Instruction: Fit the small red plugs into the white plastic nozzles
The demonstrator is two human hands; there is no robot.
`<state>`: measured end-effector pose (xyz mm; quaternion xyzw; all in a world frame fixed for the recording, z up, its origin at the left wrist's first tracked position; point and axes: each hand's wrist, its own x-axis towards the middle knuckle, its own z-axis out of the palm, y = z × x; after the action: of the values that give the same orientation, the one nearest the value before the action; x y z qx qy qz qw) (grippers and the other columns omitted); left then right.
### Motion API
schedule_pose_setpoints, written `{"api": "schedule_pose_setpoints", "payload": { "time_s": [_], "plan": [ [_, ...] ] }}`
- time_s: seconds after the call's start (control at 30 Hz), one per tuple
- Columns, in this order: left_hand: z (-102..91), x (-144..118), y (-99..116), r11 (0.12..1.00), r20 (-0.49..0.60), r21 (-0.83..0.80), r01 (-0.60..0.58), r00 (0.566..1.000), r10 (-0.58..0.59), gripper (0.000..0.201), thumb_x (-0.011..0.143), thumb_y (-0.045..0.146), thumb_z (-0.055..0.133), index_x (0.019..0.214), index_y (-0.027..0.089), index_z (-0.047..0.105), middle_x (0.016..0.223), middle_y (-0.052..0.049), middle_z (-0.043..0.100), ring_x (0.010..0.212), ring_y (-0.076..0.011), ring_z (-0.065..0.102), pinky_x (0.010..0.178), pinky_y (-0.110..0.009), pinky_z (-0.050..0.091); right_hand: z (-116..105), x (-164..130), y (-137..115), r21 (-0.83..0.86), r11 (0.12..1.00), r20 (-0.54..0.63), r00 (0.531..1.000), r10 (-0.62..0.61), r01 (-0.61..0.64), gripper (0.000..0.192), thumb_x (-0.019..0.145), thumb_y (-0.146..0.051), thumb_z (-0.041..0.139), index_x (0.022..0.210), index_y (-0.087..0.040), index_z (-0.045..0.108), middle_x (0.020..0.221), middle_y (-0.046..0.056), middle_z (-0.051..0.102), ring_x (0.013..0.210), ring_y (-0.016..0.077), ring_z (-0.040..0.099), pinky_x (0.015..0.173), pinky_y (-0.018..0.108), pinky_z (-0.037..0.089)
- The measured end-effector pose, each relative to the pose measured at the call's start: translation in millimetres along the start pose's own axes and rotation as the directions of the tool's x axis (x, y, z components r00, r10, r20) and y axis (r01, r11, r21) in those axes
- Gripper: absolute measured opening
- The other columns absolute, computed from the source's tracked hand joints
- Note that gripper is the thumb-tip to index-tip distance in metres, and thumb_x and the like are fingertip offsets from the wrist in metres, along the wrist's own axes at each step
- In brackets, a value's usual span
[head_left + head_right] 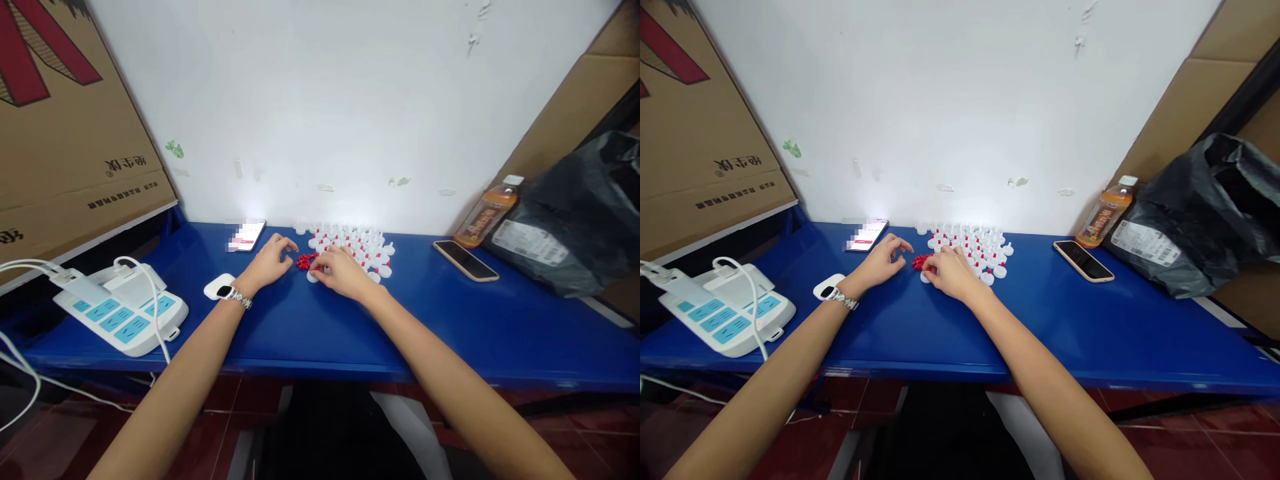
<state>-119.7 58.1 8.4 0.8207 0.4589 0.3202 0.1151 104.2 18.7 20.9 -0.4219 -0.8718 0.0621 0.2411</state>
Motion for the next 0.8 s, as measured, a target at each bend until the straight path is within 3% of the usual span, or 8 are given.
{"api": "schedule_pose_setpoints", "payload": {
  "time_s": [0.17,0.3,0.4,0.6,0.8],
  "plan": [
    [4.1,-2,0,0.997,-0.017,0.074,0.034,0.999,-0.032,0.022,0.087,0.02,0.053,0.103,0.022,0.067,0.102,-0.006,0.055,0.088,-0.02,0.058,0.08,-0.037,0.051,-2,-1,5,-0.119,0.992,0.034,0.999,0.037,-0.033,0.018,0.092,-0.024,0.06,0.084,-0.022,0.076,0.085,0.007,0.07,0.094,0.0249,0.051,0.088,0.04,0.028],
    [8.9,6,-1,0.984,-0.124,0.154,0.09,0.99,-0.071,0.018,0.092,0.026,0.051,0.103,0.02,0.064,0.103,-0.009,0.059,0.101,-0.0251,0.058,0.089,-0.041,0.05,-6,-2,6,-0.102,0.99,-0.019,0.995,0.098,-0.099,0.015,0.091,-0.031,0.064,0.092,-0.022,0.076,0.087,0.007,0.067,0.094,0.0251,0.051,0.089,0.04,0.029],
    [18.4,29,-5,0.977,-0.187,0.147,0.157,0.974,-0.128,0.018,0.094,0.028,0.051,0.105,0.018,0.061,0.106,-0.011,0.062,0.107,-0.0267,0.057,0.097,-0.043,0.047,-7,1,4,-0.006,0.99,-0.109,0.984,0.139,-0.14,0.02,0.091,-0.039,0.064,0.097,-0.023,0.075,0.082,0.005,0.065,0.091,0.024,0.052,0.09,0.039,0.031],
    [47.7,91,-21,0.927,-0.198,0.152,0.342,0.93,-0.311,0.03,0.09,0.034,0.059,0.113,0.014,0.058,0.119,-0.018,0.06,0.119,-0.0336,0.052,0.101,-0.046,0.044,-7,5,13,0.19,0.967,-0.234,0.949,0.213,-0.17,0.02,0.092,-0.033,0.06,0.081,-0.022,0.072,0.068,0.001,0.063,0.078,0.0195,0.054,0.083,0.034,0.036],
    [63.6,107,-30,0.902,-0.173,0.167,0.398,0.913,-0.37,0.026,0.087,0.031,0.063,0.107,0.015,0.062,0.116,-0.018,0.061,0.116,-0.0338,0.055,0.101,-0.047,0.043,-8,5,19,0.282,0.945,-0.289,0.924,0.249,-0.166,0.022,0.091,-0.033,0.059,0.075,-0.022,0.07,0.066,0.0,0.066,0.073,0.0191,0.057,0.076,0.032,0.039]
  ]
}}
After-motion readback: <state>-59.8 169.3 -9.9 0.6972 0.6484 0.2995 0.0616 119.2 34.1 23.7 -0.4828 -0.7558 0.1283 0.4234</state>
